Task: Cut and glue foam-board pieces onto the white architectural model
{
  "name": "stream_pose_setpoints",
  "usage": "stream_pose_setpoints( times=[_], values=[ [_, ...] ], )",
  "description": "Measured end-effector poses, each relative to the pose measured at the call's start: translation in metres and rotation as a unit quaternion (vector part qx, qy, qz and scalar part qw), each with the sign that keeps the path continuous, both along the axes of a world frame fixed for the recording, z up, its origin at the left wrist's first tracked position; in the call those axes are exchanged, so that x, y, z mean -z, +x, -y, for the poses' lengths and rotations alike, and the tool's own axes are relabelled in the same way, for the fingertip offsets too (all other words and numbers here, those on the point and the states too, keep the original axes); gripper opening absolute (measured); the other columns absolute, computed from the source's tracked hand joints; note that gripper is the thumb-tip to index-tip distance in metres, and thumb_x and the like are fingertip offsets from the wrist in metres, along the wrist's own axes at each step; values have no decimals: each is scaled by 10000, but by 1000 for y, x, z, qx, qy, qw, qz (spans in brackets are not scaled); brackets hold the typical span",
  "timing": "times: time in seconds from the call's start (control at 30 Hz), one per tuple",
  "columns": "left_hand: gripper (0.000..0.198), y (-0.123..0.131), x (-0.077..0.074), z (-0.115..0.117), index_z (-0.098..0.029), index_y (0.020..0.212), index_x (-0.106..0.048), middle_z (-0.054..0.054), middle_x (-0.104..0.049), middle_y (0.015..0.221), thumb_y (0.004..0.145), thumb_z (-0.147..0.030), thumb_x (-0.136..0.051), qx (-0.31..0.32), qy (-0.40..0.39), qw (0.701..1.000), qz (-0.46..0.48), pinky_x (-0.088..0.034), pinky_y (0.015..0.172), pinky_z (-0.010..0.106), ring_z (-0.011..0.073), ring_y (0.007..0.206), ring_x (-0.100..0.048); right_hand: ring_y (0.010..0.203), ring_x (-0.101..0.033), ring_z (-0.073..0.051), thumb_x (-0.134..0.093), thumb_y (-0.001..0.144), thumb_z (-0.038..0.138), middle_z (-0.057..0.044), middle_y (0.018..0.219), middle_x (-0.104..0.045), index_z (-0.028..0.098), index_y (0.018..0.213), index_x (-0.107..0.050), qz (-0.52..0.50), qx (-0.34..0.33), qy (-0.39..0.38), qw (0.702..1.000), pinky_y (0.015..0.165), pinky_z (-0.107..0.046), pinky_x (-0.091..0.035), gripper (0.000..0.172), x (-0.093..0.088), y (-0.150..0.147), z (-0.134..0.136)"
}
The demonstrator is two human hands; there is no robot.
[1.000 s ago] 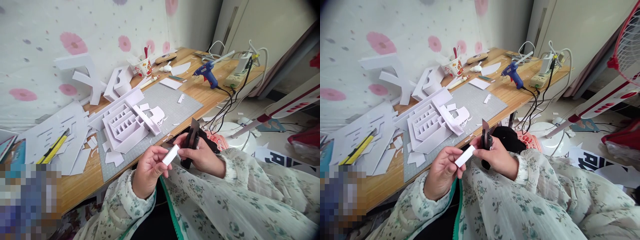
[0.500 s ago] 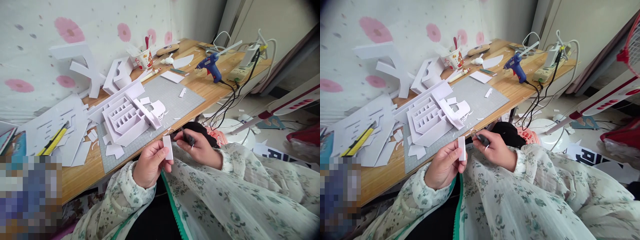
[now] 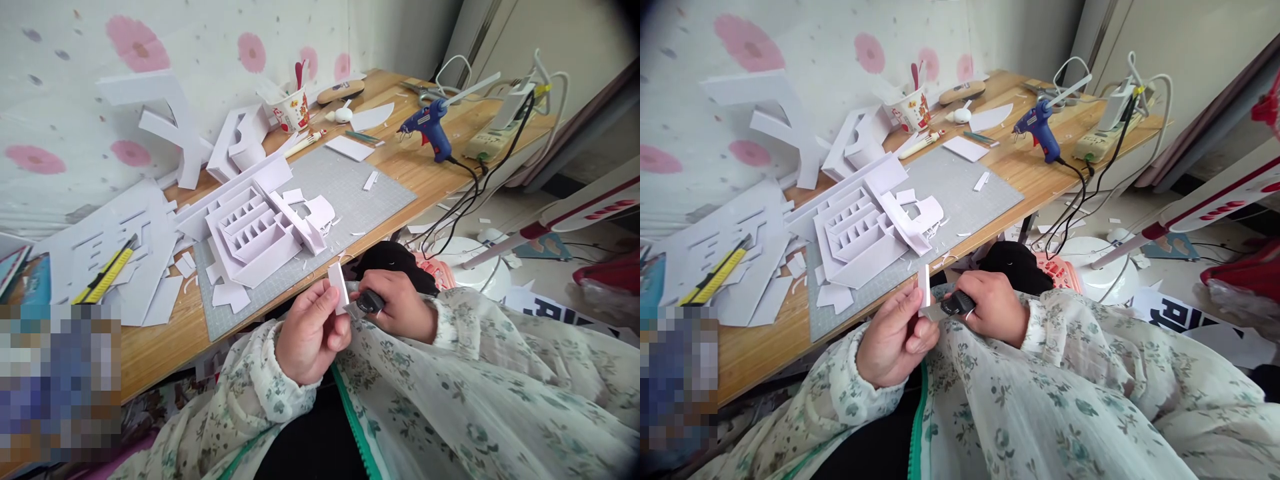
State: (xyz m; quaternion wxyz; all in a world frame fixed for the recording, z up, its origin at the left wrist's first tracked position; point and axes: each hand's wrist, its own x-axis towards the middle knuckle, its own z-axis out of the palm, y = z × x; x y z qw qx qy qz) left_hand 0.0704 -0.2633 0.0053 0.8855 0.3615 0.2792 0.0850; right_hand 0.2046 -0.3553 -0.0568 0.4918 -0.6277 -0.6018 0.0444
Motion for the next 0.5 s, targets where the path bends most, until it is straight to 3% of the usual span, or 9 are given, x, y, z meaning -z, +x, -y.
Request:
stream_pose_setpoints(
  times=[0.17,0.5],
  values=[
    [312,-1,-1,3,-162,723,-497,-67,-494,437,769,-377,-718,-7,-8,1000,10,-292,348,107,11,318,-339,528,-443,-107,-558,857,259,15,582,-512,192,676,-494,16,16,5,1000,516,-229,-334,203,-2,0,-1],
    [265,-2,-2,8,-168,791,-519,-67,-504,445,794,-368,-693,-12,0,1000,12,-295,357,107,12,322,-340,520,-438,-105,-530,866,255,15,577,-500,193,666,-500,39,37,0,999,510,-231,-315,212,-3,1,0]
  ],
)
